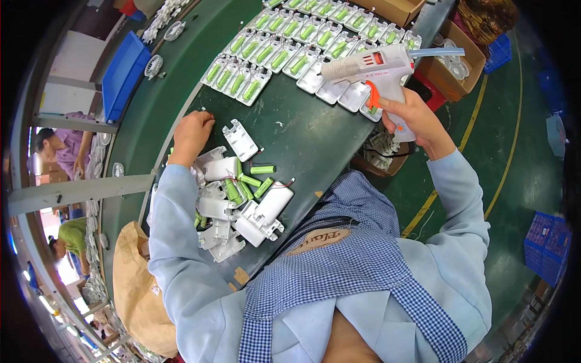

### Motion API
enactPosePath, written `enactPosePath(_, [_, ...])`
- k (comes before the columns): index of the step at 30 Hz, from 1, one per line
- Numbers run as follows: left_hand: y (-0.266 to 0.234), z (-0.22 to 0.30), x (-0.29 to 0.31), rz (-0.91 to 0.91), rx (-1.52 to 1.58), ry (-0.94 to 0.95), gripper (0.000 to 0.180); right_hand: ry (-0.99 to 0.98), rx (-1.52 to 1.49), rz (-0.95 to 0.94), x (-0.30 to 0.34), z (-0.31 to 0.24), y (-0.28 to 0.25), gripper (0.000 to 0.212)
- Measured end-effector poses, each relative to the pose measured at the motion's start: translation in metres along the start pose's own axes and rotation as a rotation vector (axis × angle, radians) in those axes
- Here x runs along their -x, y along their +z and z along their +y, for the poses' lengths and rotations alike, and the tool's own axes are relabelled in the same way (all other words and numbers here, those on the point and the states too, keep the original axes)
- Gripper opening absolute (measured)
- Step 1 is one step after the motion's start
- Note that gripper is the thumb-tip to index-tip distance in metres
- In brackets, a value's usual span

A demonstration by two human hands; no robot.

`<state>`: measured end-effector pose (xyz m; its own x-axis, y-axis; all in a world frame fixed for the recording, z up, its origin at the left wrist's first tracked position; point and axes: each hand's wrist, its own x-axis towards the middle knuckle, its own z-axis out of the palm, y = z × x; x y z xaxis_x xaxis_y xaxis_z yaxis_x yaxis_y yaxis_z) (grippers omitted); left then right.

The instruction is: Assembling electronic components by gluing lithium-ion batteries into plastic casings.

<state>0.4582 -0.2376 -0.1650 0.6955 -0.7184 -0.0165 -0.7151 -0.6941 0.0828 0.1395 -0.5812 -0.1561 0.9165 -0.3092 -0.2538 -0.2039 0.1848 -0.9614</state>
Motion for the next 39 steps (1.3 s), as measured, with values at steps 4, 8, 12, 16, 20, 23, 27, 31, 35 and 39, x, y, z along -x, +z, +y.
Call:
enactPosePath(4, [-0.020,0.005,-0.012,0.053,0.073,0.031,0.017,-0.001,-0.026,-0.007,0.000,0.000,0.002,0.031])
enactPosePath(8, [-0.048,0.065,-0.032,0.137,0.526,0.016,0.021,-0.002,-0.067,-0.001,0.002,0.008,-0.001,0.031])
enactPosePath(12, [-0.038,0.134,-0.046,0.152,0.638,0.280,0.019,-0.015,-0.087,0.011,0.003,0.007,0.002,0.032])
enactPosePath(16, [-0.003,0.161,-0.072,0.336,0.521,0.484,0.012,-0.004,-0.083,0.017,0.004,0.009,0.003,0.032])
enactPosePath(20, [0.023,0.178,-0.094,0.485,0.423,0.574,0.007,-0.002,-0.116,0.030,0.008,0.010,0.001,0.034])
enactPosePath(23, [0.033,0.182,-0.106,0.505,0.309,0.596,0.008,-0.004,-0.130,0.038,0.008,0.010,0.000,0.033])
enactPosePath(27, [0.040,0.192,-0.111,0.534,0.190,0.580,0.010,-0.006,-0.147,0.057,0.008,0.014,-0.001,0.033])
enactPosePath(31, [0.044,0.196,-0.109,0.415,0.142,0.491,0.008,-0.005,-0.134,0.027,0.009,0.012,-0.001,0.032])
enactPosePath(35, [0.043,0.202,-0.107,0.424,0.084,0.463,0.006,-0.007,-0.118,0.034,0.008,0.012,-0.001,0.035])
enactPosePath(39, [0.033,0.195,-0.105,0.395,0.136,0.435,0.009,-0.014,-0.152,0.050,0.004,0.014,0.002,0.033])
